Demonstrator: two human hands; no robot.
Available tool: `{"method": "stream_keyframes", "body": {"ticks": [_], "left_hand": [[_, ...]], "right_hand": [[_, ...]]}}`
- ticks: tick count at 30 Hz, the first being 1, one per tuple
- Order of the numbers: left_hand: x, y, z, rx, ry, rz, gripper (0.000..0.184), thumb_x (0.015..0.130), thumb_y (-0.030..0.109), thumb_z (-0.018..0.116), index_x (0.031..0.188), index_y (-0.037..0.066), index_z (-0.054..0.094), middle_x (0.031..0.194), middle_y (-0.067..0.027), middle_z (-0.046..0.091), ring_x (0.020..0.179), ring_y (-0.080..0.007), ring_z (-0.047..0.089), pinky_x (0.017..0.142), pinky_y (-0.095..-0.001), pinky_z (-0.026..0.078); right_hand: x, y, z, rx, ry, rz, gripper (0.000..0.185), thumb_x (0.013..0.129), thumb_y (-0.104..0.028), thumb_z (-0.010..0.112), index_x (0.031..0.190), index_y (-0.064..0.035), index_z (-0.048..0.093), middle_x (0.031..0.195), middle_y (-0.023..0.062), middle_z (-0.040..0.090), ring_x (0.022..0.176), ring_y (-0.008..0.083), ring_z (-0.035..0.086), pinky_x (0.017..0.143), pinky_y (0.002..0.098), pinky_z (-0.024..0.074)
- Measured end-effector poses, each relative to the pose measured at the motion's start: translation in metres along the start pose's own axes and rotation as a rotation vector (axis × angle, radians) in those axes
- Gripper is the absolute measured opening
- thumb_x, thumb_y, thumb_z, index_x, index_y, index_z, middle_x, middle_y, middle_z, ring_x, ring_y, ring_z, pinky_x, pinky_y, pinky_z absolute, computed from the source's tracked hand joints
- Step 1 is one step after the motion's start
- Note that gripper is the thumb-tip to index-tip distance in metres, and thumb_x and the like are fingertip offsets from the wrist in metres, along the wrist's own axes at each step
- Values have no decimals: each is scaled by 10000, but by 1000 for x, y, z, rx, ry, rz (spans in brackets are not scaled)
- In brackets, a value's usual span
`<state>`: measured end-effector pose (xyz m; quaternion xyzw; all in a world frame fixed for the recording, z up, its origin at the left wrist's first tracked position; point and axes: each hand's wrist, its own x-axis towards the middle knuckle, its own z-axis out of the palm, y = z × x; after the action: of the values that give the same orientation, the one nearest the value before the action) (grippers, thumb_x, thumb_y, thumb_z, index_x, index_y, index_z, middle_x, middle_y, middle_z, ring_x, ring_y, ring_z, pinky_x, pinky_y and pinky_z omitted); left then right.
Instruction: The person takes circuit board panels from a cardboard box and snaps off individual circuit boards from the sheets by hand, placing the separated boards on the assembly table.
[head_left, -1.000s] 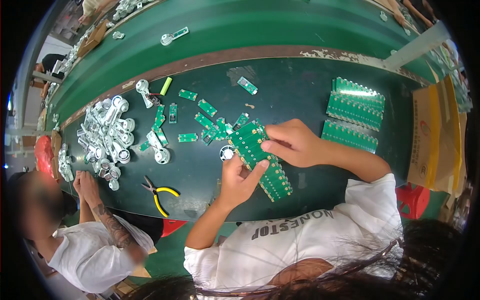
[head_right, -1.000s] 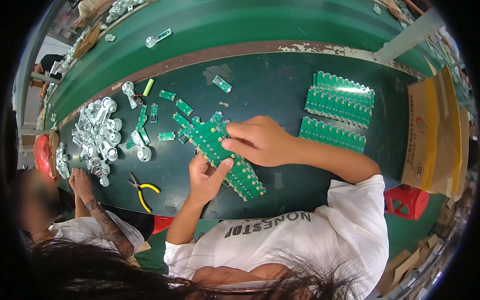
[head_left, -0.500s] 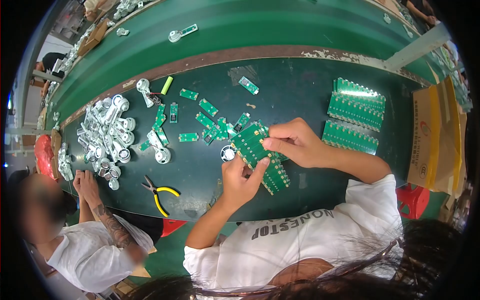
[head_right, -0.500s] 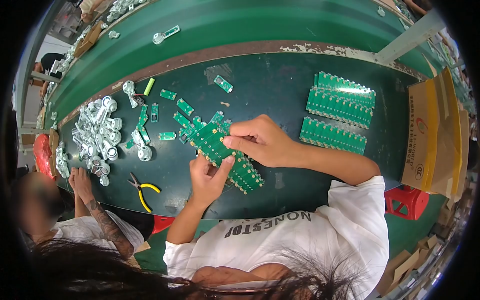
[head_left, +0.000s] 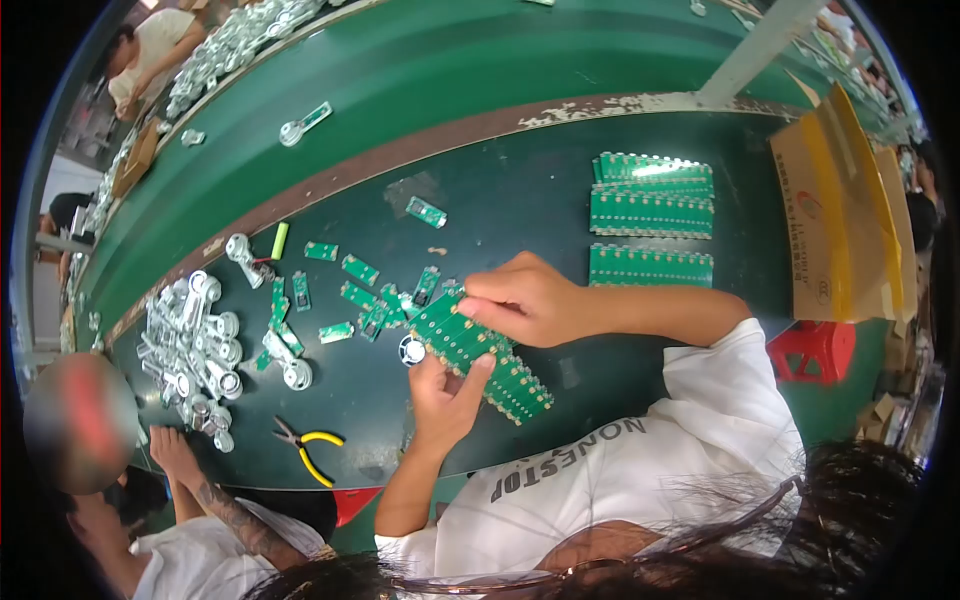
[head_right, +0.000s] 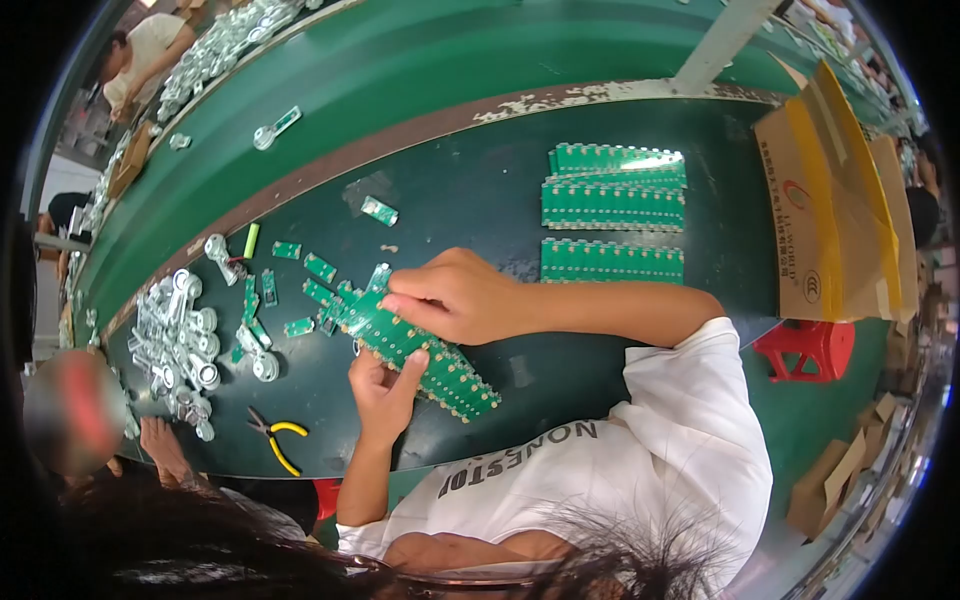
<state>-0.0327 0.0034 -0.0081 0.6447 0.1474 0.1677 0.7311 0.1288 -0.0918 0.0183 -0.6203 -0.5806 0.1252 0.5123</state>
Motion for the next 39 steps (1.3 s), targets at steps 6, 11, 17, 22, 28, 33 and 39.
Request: {"method": "stream_keyframes", "body": {"ticks": [6, 11, 17, 22, 28, 33, 39], "left_hand": [[0, 4, 2, 51, 13, 0, 196, 831, -7, 619, 1015, -38, 561, 816, -22, 642, 639, -6, 534, 483, -159, 398], [0, 0, -1, 166, 11, 42, 203, 829, -1, 624, 1017, -43, 560, 793, -14, 640, 621, -1, 527, 471, -157, 388], [0, 4, -4, -225, -35, -85, 244, 847, -19, 597, 1084, -26, 539, 969, -60, 619, 850, -92, 587, 742, -234, 483], [2, -3, -12, -346, -58, -161, 247, 848, -10, 600, 1087, -20, 538, 963, -63, 626, 837, -104, 603, 726, -241, 494], [4, -2, -11, -361, -34, -140, 226, 848, -8, 604, 1065, -12, 544, 954, -56, 627, 832, -99, 603, 727, -243, 495], [9, -9, -11, -345, 186, -42, 198, 846, -4, 611, 1037, 14, 559, 982, -47, 607, 914, -99, 572, 760, -244, 474], [11, 0, -8, -633, 352, 39, 308, 894, 23, 534, 1179, 83, 432, 1081, -61, 560, 941, -169, 597, 789, -340, 538]], "right_hand": [[-2, -3, 6, 202, 29, 114, 328, 920, -114, 506, 634, -31, 371, 511, 88, 288, 413, 220, 284, 414, 348, 245], [-2, -4, 7, 229, 52, 134, 333, 928, -125, 497, 639, -26, 366, 506, 89, 275, 422, 211, 264, 414, 342, 243], [5, 2, -13, 136, -7, 83, 326, 898, -127, 541, 622, -25, 401, 499, 66, 327, 421, 159, 294, 419, 312, 261], [69, 73, -91, -176, 191, 238, 392, 897, -243, 539, 593, -46, 389, 560, -56, 327, 555, 44, 293, 470, 267, 274], [123, 170, -156, -1016, 149, 371, 369, 872, -390, 542, 730, -53, 592, 644, 128, 585, 622, 305, 571, 562, 423, 438], [93, 59, -86, -433, -18, 220, 412, 899, -436, 492, 841, -43, 603, 663, 172, 593, 629, 334, 581, 589, 465, 443], [-20, -23, -23, -199, -463, 178, 324, 884, -356, 564, 809, -44, 513, 683, 125, 547, 632, 333, 571, 528, 419, 429]]}}
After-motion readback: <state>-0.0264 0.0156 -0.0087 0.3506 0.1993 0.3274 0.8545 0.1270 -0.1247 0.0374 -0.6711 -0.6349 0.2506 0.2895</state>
